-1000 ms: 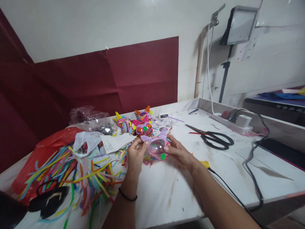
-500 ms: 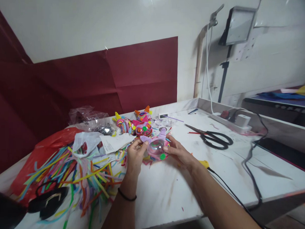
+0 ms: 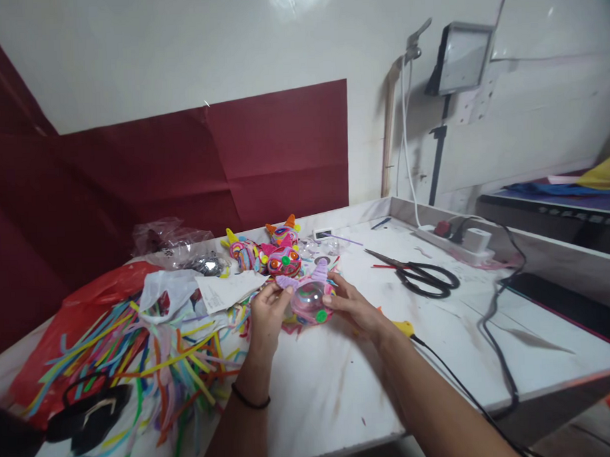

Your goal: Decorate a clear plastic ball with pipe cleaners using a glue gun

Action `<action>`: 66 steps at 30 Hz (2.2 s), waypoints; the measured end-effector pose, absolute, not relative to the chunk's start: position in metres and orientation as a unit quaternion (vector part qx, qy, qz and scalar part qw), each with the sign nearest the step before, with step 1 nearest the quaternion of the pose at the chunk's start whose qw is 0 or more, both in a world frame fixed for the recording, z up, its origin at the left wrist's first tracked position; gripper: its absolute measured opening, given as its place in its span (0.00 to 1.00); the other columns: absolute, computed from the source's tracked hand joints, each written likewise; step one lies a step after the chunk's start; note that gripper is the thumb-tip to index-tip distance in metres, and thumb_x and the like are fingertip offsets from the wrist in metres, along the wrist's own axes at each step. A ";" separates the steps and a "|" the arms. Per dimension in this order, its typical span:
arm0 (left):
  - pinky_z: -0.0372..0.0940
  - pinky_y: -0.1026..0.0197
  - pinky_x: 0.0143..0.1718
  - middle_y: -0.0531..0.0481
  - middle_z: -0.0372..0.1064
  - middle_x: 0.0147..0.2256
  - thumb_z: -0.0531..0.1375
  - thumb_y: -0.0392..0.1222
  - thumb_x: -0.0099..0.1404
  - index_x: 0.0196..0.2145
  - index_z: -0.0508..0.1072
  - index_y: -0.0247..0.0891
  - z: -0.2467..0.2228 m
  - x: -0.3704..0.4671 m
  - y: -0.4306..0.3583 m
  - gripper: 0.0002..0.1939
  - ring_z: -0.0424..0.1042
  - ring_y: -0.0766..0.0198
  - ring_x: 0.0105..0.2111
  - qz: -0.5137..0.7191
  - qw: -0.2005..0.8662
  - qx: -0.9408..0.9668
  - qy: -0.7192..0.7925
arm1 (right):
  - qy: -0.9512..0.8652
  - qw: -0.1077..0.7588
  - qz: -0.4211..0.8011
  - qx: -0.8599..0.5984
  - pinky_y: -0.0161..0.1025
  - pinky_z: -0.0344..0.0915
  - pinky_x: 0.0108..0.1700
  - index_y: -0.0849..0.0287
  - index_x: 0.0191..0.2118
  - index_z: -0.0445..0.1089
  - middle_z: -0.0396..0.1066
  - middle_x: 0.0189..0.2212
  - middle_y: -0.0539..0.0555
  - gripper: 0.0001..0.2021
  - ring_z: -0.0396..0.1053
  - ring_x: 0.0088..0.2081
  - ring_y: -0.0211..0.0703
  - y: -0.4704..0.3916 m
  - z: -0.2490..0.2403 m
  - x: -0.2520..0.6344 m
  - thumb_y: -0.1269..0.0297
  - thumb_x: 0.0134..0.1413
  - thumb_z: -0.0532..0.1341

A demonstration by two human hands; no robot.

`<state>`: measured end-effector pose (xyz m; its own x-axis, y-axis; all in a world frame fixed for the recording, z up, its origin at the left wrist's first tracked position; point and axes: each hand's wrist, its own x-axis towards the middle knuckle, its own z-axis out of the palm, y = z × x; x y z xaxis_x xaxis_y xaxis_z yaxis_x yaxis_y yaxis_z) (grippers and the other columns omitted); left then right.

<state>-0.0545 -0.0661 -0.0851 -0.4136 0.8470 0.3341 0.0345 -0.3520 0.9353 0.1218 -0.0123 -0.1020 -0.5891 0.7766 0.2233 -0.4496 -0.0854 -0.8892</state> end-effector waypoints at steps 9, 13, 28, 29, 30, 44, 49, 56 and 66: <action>0.66 0.64 0.37 0.48 0.77 0.30 0.67 0.42 0.52 0.33 0.78 0.34 -0.087 -0.056 -0.064 0.11 0.75 0.62 0.32 0.672 0.299 0.457 0.500 | -0.529 0.416 0.727 -0.133 0.48 0.65 0.53 0.52 0.49 0.67 0.73 0.47 0.53 0.25 0.72 0.48 0.51 -0.012 -0.104 0.120 0.59 0.43 0.72; 0.67 0.63 0.38 0.48 0.78 0.31 0.67 0.43 0.52 0.34 0.78 0.34 -0.090 -0.058 -0.062 0.12 0.75 0.61 0.33 0.659 0.313 0.465 0.502 | -0.527 0.399 0.738 -0.137 0.48 0.66 0.51 0.54 0.46 0.68 0.73 0.46 0.54 0.24 0.72 0.47 0.51 -0.011 -0.107 0.120 0.60 0.43 0.72; 0.70 0.60 0.33 0.49 0.75 0.25 0.70 0.44 0.47 0.31 0.77 0.33 -0.102 -0.070 -0.057 0.15 0.75 0.61 0.27 0.603 0.374 0.461 0.532 | -0.521 0.362 0.753 -0.177 0.46 0.68 0.51 0.53 0.45 0.67 0.74 0.42 0.52 0.26 0.73 0.45 0.49 -0.014 -0.110 0.121 0.61 0.37 0.75; 0.70 0.60 0.33 0.49 0.76 0.25 0.71 0.45 0.47 0.31 0.78 0.32 -0.103 -0.072 -0.056 0.16 0.75 0.60 0.27 0.601 0.378 0.460 0.534 | -0.522 0.362 0.750 -0.182 0.46 0.68 0.51 0.54 0.45 0.67 0.74 0.42 0.52 0.27 0.74 0.45 0.49 -0.014 -0.110 0.120 0.62 0.36 0.75; 0.70 0.60 0.33 0.48 0.76 0.26 0.71 0.45 0.47 0.32 0.78 0.32 -0.105 -0.074 -0.055 0.17 0.75 0.60 0.28 0.598 0.382 0.459 0.535 | -0.525 0.361 0.748 -0.187 0.46 0.68 0.51 0.54 0.44 0.67 0.74 0.42 0.52 0.27 0.73 0.45 0.49 -0.015 -0.110 0.120 0.62 0.36 0.75; 0.72 0.58 0.36 0.45 0.78 0.29 0.71 0.44 0.46 0.33 0.79 0.32 -0.117 -0.081 -0.050 0.17 0.77 0.59 0.30 0.581 0.409 0.455 0.536 | -0.615 0.337 0.656 -0.280 0.50 0.66 0.55 0.54 0.56 0.66 0.74 0.47 0.56 0.37 0.70 0.51 0.53 -0.013 -0.113 0.123 0.55 0.37 0.74; 0.72 0.57 0.37 0.45 0.79 0.30 0.71 0.44 0.46 0.34 0.79 0.32 -0.117 -0.080 -0.049 0.17 0.78 0.57 0.31 0.585 0.403 0.460 0.533 | -0.634 0.337 0.624 -0.308 0.51 0.66 0.55 0.53 0.59 0.64 0.72 0.50 0.58 0.39 0.69 0.52 0.56 -0.012 -0.113 0.127 0.57 0.37 0.74; 0.73 0.56 0.37 0.44 0.79 0.31 0.72 0.44 0.46 0.36 0.80 0.32 -0.117 -0.079 -0.050 0.19 0.78 0.55 0.32 0.583 0.400 0.469 0.529 | -0.644 0.346 0.601 -0.323 0.51 0.67 0.54 0.54 0.60 0.63 0.71 0.52 0.60 0.40 0.68 0.54 0.57 -0.014 -0.110 0.131 0.57 0.38 0.74; 0.72 0.55 0.39 0.44 0.79 0.31 0.70 0.44 0.48 0.36 0.79 0.32 -0.113 -0.075 -0.053 0.18 0.78 0.54 0.33 0.575 0.397 0.481 0.529 | -0.659 0.370 0.562 -0.338 0.53 0.69 0.50 0.54 0.61 0.61 0.69 0.53 0.63 0.39 0.70 0.51 0.56 -0.011 -0.114 0.139 0.51 0.43 0.72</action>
<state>-0.0753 -0.0526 -0.1129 -0.2210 0.9661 0.1331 0.0519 -0.1246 0.9908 0.1393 -0.0107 -0.1137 -0.4985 0.8602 0.1079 0.0296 0.1412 -0.9895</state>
